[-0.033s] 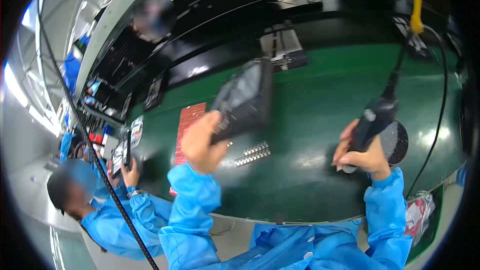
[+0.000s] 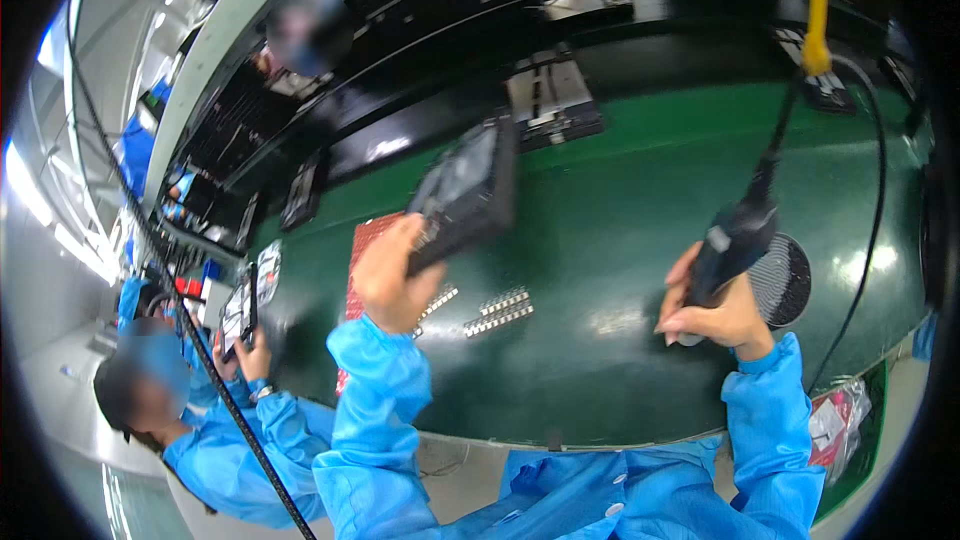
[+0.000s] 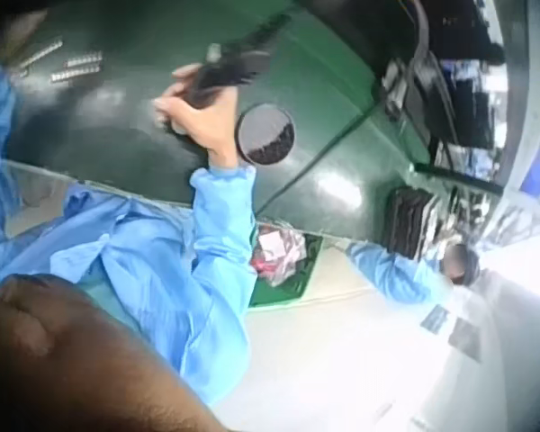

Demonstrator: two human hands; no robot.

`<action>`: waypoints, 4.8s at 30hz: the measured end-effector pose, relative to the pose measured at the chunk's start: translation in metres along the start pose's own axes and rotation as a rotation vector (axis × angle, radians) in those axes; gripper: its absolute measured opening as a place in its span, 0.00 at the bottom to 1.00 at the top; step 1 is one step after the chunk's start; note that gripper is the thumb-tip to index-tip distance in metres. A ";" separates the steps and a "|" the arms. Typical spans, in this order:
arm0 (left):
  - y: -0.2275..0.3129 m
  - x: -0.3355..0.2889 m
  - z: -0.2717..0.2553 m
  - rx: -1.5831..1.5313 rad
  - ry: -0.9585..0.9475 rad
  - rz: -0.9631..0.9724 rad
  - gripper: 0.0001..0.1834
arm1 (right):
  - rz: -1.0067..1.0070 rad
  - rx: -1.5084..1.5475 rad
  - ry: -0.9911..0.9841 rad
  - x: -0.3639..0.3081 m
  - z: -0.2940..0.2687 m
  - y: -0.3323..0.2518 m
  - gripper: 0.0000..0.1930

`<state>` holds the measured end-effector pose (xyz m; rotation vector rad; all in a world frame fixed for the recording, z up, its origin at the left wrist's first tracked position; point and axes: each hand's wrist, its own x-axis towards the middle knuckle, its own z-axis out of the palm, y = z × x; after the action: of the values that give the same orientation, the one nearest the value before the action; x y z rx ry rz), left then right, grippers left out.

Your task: Assembling components and using an electric screwdriver to secure parts of an electronic screen device on a factory assembly line.

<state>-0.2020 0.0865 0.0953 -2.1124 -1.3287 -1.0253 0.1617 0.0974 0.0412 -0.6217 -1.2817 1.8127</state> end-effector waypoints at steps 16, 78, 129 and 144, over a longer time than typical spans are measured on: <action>-0.077 0.068 0.171 0.352 -0.744 -0.049 0.30 | -0.124 -0.097 0.134 -0.005 -0.004 0.010 0.21; 0.204 -0.068 0.074 -0.524 -0.608 0.213 0.27 | -0.597 -0.319 0.803 -0.022 -0.111 -0.046 0.16; 0.095 -0.030 0.129 -1.138 -0.515 -1.079 0.08 | -0.625 -0.423 0.245 0.081 0.064 -0.017 0.16; 0.089 -0.029 0.130 -1.174 -0.612 -1.141 0.02 | -0.514 -0.371 0.252 0.106 0.064 0.016 0.16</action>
<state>-0.0842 0.1202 -0.0072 -2.4402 -2.9486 -2.0605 0.0490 0.1490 0.0556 -0.6233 -1.4519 1.0555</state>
